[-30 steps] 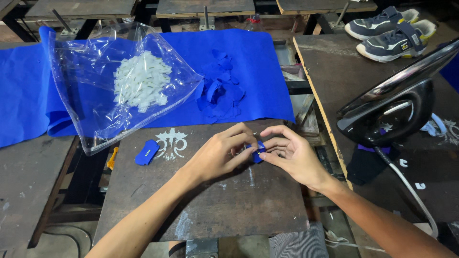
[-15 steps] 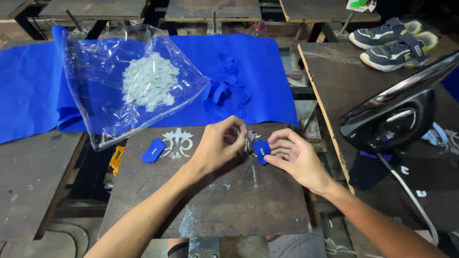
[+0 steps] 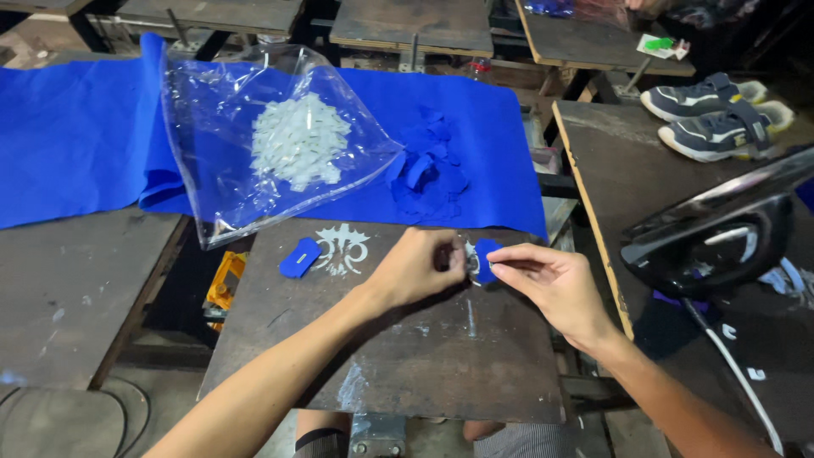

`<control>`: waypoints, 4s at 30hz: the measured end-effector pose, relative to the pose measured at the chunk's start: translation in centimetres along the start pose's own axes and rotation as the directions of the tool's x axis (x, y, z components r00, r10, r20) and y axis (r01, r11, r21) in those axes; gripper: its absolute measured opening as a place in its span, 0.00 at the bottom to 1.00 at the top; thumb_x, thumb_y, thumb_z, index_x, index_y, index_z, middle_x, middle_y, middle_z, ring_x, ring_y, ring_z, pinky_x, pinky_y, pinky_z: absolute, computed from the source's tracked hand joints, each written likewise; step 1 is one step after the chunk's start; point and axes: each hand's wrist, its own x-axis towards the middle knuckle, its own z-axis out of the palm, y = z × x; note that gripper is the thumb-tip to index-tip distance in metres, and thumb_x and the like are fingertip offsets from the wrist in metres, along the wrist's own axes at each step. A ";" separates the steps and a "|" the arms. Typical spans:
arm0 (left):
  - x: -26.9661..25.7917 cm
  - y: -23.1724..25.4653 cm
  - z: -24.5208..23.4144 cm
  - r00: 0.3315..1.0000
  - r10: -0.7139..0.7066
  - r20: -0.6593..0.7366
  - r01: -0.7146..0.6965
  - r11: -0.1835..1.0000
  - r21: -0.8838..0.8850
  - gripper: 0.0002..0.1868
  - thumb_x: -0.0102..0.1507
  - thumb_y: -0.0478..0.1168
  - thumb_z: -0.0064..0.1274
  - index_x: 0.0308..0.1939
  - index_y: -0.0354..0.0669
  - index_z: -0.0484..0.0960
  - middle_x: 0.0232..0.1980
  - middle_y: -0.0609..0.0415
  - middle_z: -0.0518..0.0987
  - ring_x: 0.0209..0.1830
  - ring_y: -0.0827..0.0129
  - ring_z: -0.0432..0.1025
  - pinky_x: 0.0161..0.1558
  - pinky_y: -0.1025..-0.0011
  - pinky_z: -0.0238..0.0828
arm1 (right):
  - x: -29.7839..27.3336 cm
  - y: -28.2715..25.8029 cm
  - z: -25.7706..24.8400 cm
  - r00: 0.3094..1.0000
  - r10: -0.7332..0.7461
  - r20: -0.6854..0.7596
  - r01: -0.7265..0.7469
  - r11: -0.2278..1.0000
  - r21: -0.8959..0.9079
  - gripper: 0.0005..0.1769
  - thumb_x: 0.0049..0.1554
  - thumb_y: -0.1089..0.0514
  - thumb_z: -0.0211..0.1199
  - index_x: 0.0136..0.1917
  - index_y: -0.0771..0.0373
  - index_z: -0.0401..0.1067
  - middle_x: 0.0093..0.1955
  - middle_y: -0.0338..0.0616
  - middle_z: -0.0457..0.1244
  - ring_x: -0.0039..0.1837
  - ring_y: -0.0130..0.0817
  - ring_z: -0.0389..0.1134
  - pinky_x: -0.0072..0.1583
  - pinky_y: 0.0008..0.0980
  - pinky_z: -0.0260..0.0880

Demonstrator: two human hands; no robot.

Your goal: The person places small blue fabric pieces on a wooden workbench and presses them with a hot iron. They repeatedly pick up the pieces, adjust their position, and iron them to flatten or shape the material.

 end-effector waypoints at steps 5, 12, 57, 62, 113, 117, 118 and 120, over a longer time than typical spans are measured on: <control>-0.7 1.6 -0.5 0.998 -0.040 0.044 0.036 0.996 0.083 0.16 0.54 0.48 0.66 0.35 0.40 0.82 0.32 0.44 0.85 0.37 0.42 0.82 0.39 0.50 0.77 | 1.2 -0.9 1.9 1.000 -0.020 0.008 0.020 1.000 0.019 0.14 0.51 0.70 0.75 0.52 0.70 0.78 0.45 0.47 0.71 0.46 0.27 0.73 0.53 0.25 0.78; -1.1 0.4 1.2 0.984 0.054 0.170 -0.098 0.961 0.260 0.14 0.53 0.55 0.62 0.33 0.53 0.83 0.33 0.57 0.85 0.44 0.55 0.82 0.48 0.57 0.79 | 3.9 -4.9 8.6 0.977 0.173 0.122 -0.182 0.981 0.065 0.28 0.50 0.68 0.73 0.64 0.59 0.76 0.42 0.38 0.70 0.44 0.23 0.72 0.49 0.23 0.75; -1.9 1.7 -0.2 0.872 0.447 0.201 -0.489 0.824 0.288 0.19 0.70 0.52 0.42 0.39 0.48 0.85 0.36 0.47 0.86 0.43 0.53 0.83 0.49 0.56 0.80 | 14.4 -1.5 15.4 0.969 -0.028 0.246 0.210 0.624 -0.753 0.10 0.58 0.50 0.66 0.38 0.49 0.85 0.37 0.50 0.73 0.52 0.63 0.72 0.52 0.56 0.73; -0.2 -2.2 -0.4 0.953 0.302 -0.030 -0.226 0.772 0.594 0.08 0.66 0.40 0.51 0.48 0.47 0.81 0.49 0.52 0.78 0.53 0.58 0.77 0.54 0.66 0.78 | 14.8 -1.9 7.3 0.989 -0.126 0.083 0.144 0.621 -0.771 0.08 0.56 0.48 0.66 0.44 0.46 0.85 0.37 0.42 0.72 0.50 0.54 0.74 0.53 0.51 0.75; 3.9 -3.0 -8.4 0.867 -0.384 -0.317 0.396 0.918 -0.030 0.12 0.61 0.44 0.64 0.42 0.39 0.91 0.38 0.43 0.88 0.38 0.55 0.82 0.36 0.57 0.84 | 8.1 3.1 3.4 0.993 0.083 -0.078 -0.089 0.994 -0.071 0.14 0.55 0.62 0.72 0.56 0.62 0.81 0.46 0.49 0.74 0.44 0.31 0.76 0.51 0.28 0.76; 3.4 -9.5 -12.8 0.796 -0.276 -0.539 0.527 0.755 0.391 0.09 0.64 0.33 0.54 0.38 0.32 0.89 0.34 0.32 0.84 0.42 0.35 0.81 0.44 0.44 0.80 | 7.0 3.2 2.7 0.988 0.105 -0.113 -0.115 0.989 -0.091 0.13 0.56 0.61 0.72 0.55 0.62 0.81 0.48 0.53 0.74 0.43 0.35 0.78 0.49 0.29 0.76; 3.1 -10.8 -13.1 0.795 -0.276 -0.540 0.528 0.753 0.393 0.09 0.64 0.33 0.54 0.38 0.32 0.89 0.34 0.32 0.84 0.42 0.35 0.81 0.44 0.44 0.80 | 6.8 2.9 2.8 0.988 0.104 -0.111 -0.114 0.989 -0.089 0.13 0.56 0.61 0.72 0.55 0.62 0.81 0.48 0.53 0.74 0.43 0.35 0.78 0.49 0.29 0.76; 2.6 -13.4 -13.7 0.749 -0.290 -0.595 0.590 0.701 0.400 0.07 0.62 0.29 0.56 0.37 0.39 0.90 0.33 0.38 0.83 0.38 0.37 0.82 0.40 0.45 0.81 | 6.5 2.3 2.9 0.988 0.098 -0.121 -0.108 0.991 -0.081 0.11 0.57 0.63 0.69 0.55 0.62 0.82 0.47 0.51 0.74 0.41 0.32 0.76 0.45 0.24 0.73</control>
